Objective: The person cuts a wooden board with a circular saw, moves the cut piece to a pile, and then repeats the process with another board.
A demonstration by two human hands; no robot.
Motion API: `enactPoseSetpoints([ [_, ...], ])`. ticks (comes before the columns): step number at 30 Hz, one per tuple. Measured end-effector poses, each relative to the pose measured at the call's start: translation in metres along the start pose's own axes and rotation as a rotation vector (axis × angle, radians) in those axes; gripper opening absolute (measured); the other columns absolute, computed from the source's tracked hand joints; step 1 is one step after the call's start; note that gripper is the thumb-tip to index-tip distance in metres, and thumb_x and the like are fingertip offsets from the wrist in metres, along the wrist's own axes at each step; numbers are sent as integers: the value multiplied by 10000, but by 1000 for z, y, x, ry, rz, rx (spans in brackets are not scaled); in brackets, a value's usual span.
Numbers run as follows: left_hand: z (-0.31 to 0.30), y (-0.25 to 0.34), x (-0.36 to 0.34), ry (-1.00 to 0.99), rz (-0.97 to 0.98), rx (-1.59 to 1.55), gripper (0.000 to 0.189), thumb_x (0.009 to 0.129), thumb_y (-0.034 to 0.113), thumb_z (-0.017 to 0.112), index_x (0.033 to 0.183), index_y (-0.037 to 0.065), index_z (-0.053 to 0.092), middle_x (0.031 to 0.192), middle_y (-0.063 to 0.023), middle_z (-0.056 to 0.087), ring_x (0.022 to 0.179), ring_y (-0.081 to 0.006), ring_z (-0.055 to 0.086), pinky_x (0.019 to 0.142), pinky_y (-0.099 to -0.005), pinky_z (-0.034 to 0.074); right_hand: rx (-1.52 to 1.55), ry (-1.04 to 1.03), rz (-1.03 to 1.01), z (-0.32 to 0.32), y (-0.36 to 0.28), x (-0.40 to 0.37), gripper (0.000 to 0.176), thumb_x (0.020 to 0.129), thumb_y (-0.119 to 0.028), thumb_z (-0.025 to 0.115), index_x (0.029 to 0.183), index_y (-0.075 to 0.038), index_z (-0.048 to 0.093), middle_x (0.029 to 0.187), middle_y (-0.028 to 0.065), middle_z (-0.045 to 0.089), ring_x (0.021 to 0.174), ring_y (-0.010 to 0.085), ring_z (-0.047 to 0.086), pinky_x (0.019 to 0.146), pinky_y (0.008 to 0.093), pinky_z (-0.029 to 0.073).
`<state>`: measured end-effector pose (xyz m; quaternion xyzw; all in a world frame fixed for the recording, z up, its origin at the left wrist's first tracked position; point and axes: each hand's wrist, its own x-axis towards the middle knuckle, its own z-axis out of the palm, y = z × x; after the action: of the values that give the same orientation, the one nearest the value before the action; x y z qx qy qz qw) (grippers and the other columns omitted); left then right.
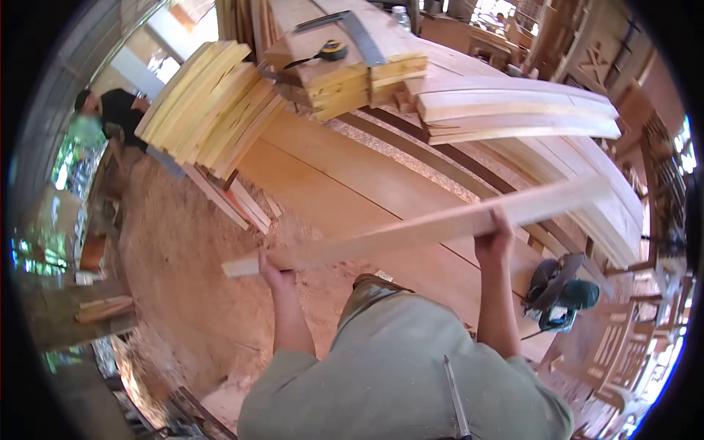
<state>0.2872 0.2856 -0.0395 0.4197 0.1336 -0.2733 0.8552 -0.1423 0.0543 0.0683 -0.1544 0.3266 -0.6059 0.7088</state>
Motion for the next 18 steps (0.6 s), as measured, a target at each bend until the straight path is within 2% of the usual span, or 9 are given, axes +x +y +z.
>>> enactPoseSetpoints([
  [4,34,8,24,-112,-40,138,403,932,360,593,1204,68,534,1141,-108,612,1071,-272,605,932,-450,506,-152,-65,-381,12,-74,-86,603,873,-255,653,1360,7,413,1206,193,600,1140,336,590,1035,484,453],
  [7,109,19,10,-202,-122,258,494,929,338,595,1320,51,502,1215,-107,593,1134,-253,572,946,-463,497,6,-142,-446,-3,-115,-117,606,904,-352,603,1331,49,446,1226,217,589,1184,343,559,1058,510,423],
  [9,134,12,30,-201,-68,391,529,911,349,614,1336,57,496,1224,-108,587,1154,-240,555,949,-442,486,-10,124,-515,-20,-114,-138,668,904,-386,595,1361,71,426,1281,237,561,1218,347,541,1079,513,406],
  [10,153,-2,39,-229,-12,509,565,894,361,634,1352,63,490,1234,-110,581,1175,-226,538,952,-422,476,-30,127,-505,-31,-106,-146,707,900,-404,592,1375,89,416,1275,240,566,1233,344,534,1088,510,396],
  [12,169,-11,66,-230,-61,775,659,851,427,654,1374,68,477,1280,-116,562,1180,-240,531,946,-415,457,-151,374,-545,-15,-76,-166,678,899,-432,566,1341,70,457,1223,215,596,1178,315,562,1053,472,421],
  [13,192,-12,74,-257,-257,893,738,825,469,641,1413,67,445,1357,-126,520,1207,-273,517,968,-435,439,-87,402,-486,-1,-64,-180,625,899,-418,567,1317,41,489,1193,181,609,1116,281,582,1013,434,443],
  [15,204,-26,82,-388,-303,869,774,823,471,625,1447,64,413,1409,-121,486,1226,-284,508,959,-443,452,67,673,-618,-9,-33,-192,533,901,-340,588,1286,19,508,1159,159,618,1056,266,605,972,410,468],
  [16,202,-39,104,-404,-233,954,771,824,478,624,1437,58,421,1381,-117,510,1250,-287,493,965,-459,458,161,670,-601,-9,-22,-202,463,899,-259,605,1262,13,512,1154,163,617,1057,280,609,979,420,467],
  [18,207,-44,120,-177,-64,1159,677,800,395,714,1315,-5,534,1304,-173,559,1162,-301,563,985,-450,465,291,729,-559,-12,-1,-213,370,885,-170,627,1188,19,532,1114,160,635,1062,297,612,992,430,465],
])
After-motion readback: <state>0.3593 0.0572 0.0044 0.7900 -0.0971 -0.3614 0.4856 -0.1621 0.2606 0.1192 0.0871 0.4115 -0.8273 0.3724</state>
